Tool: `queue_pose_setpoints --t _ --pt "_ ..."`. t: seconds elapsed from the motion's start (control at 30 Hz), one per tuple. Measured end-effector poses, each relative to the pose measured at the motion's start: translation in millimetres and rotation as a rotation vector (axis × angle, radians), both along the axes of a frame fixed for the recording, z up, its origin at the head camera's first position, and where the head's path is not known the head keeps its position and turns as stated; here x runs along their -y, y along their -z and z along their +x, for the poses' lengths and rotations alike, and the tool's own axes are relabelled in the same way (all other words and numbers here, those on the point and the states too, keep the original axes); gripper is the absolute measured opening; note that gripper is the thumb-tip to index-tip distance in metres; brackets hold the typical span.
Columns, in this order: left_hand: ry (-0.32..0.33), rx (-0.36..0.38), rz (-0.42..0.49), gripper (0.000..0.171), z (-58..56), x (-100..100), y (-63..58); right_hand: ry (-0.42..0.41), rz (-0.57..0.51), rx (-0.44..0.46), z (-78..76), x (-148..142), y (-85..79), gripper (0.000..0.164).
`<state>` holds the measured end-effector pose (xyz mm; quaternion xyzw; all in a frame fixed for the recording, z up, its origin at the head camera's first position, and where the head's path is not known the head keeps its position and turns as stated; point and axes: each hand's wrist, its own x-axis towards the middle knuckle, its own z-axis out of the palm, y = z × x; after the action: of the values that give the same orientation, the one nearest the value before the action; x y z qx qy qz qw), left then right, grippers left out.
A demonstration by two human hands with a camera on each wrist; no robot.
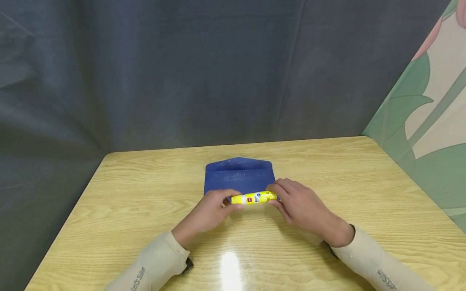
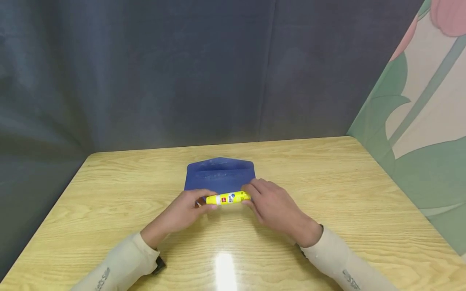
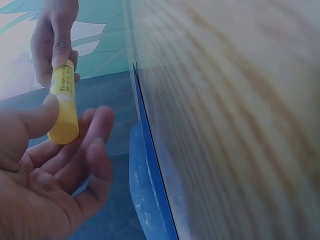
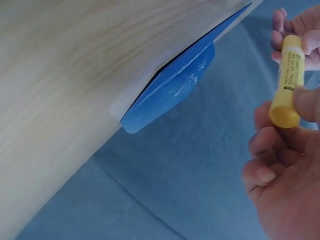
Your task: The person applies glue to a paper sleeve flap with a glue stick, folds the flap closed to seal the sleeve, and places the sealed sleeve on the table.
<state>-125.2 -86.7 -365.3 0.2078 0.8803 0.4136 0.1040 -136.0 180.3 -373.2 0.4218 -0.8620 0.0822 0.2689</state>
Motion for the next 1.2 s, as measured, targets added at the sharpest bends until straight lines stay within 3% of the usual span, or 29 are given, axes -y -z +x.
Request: queue_pose_setpoints --t 0.2,0.33,0.6,0.87,1.2 --pt "0.008 -0.011 0.044 0.023 2.1 0 -2.0 0.004 0.03 -0.029 4.0 4 -1.6 0.04" --pt "0.045 -0.02 0.021 0.024 5.4 -3 -3.2 -0.022 0.035 -0.062 6.6 6 -1.8 0.041" --pt "0.078 -0.257 -0.087 0.02 9.8 -7 -5.6 -0.045 0.062 -0.136 10.8 9 -2.6 0.048" --pt "0.086 -0.299 -0.099 0.014 11.0 -6 -5.1 -0.05 0.05 -0.154 11.2 12 -1.7 0.05" --pt "0.046 -0.399 -0.131 0.015 11.8 -7 -7.1 -0.03 0.036 -0.1 11.7 12 -2.5 0.051"
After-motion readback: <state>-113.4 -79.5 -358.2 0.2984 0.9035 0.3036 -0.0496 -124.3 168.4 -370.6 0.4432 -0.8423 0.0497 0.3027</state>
